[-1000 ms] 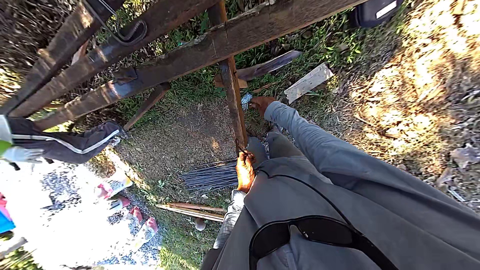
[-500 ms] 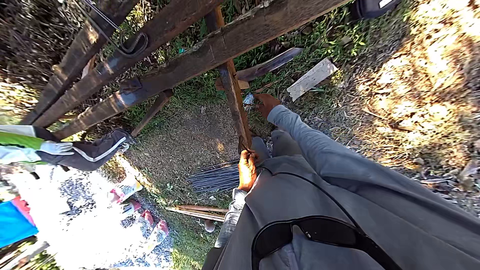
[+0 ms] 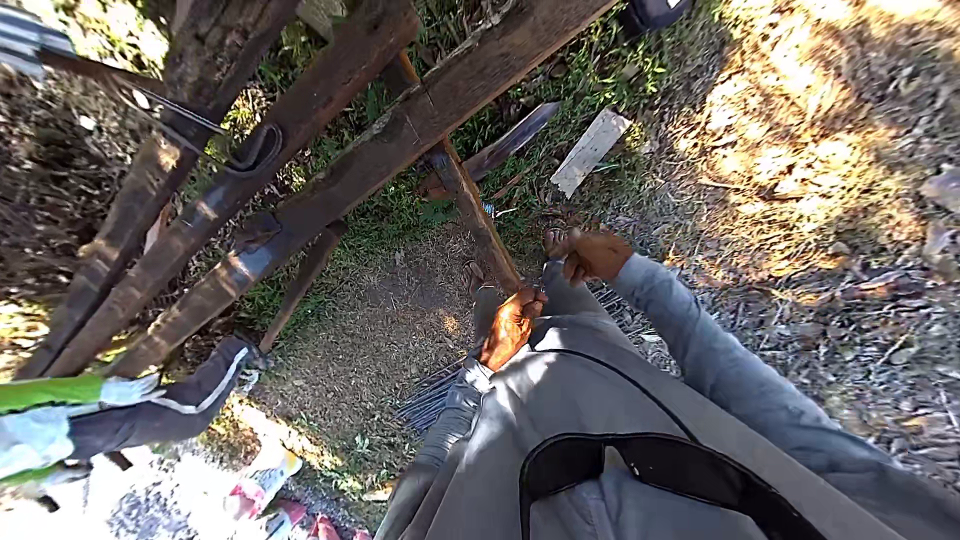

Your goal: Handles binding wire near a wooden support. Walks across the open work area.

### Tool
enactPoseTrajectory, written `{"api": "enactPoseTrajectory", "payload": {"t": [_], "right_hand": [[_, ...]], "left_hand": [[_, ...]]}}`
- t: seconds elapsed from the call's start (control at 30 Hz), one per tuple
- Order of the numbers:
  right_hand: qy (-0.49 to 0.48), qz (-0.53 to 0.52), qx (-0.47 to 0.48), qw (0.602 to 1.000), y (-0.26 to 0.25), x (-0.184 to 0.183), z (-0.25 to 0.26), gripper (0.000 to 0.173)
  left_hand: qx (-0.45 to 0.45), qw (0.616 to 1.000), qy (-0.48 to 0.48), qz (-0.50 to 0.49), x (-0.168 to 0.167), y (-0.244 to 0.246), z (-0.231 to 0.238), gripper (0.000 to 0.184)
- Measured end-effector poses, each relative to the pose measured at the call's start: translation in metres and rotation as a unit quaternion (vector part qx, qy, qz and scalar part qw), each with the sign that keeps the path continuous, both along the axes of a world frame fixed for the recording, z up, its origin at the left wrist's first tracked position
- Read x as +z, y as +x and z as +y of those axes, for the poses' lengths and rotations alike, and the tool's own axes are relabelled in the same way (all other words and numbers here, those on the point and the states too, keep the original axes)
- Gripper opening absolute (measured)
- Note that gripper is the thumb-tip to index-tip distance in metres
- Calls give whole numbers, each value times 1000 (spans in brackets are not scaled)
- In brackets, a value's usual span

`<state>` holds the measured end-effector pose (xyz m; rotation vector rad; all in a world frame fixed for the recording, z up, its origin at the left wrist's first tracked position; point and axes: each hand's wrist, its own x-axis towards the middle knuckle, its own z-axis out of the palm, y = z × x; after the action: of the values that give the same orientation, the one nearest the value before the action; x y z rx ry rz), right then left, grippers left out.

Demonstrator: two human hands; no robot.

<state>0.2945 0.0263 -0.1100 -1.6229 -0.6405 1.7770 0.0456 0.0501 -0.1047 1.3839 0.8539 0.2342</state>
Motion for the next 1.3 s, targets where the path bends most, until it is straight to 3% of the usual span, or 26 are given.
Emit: {"api": "enactPoseTrajectory", "payload": {"t": [0.17,0.27,0.37,0.43,0.53,0.6,0.7,0.8,0.93,1.13,1.3], "right_hand": [[-55,81,-103,990,-75,46,-47,73],[-55,82,-213,972,-132,62,-69,43],[-160,63,-295,940,-180,79,-75,27],[-182,90,-338,919,-201,80,-83,25],[-130,156,-388,899,-220,71,-106,29],[-123,134,-380,907,-226,66,-118,31],[-194,40,-351,915,-233,66,-124,34],[-241,-16,-348,906,-242,55,-143,47],[-274,-49,-377,883,-262,23,-173,67],[-332,-27,-377,864,-312,-33,-220,64],[-357,-48,-265,894,-370,-83,-239,61]], "left_hand": [[-188,973,133,26,5,-54,34,27],[-266,950,161,22,5,-82,45,27],[-352,921,156,64,6,-97,49,28],[-383,908,156,72,3,-103,47,27],[-413,897,150,49,-5,-109,43,26],[-434,889,140,41,-7,-108,38,26],[-429,891,137,54,-14,-106,28,29],[-435,882,143,114,-25,-106,20,46],[-500,837,116,188,-35,-112,15,45],[-523,812,122,228,-67,-138,4,43],[-492,813,138,280,-86,-135,1,42]]}}
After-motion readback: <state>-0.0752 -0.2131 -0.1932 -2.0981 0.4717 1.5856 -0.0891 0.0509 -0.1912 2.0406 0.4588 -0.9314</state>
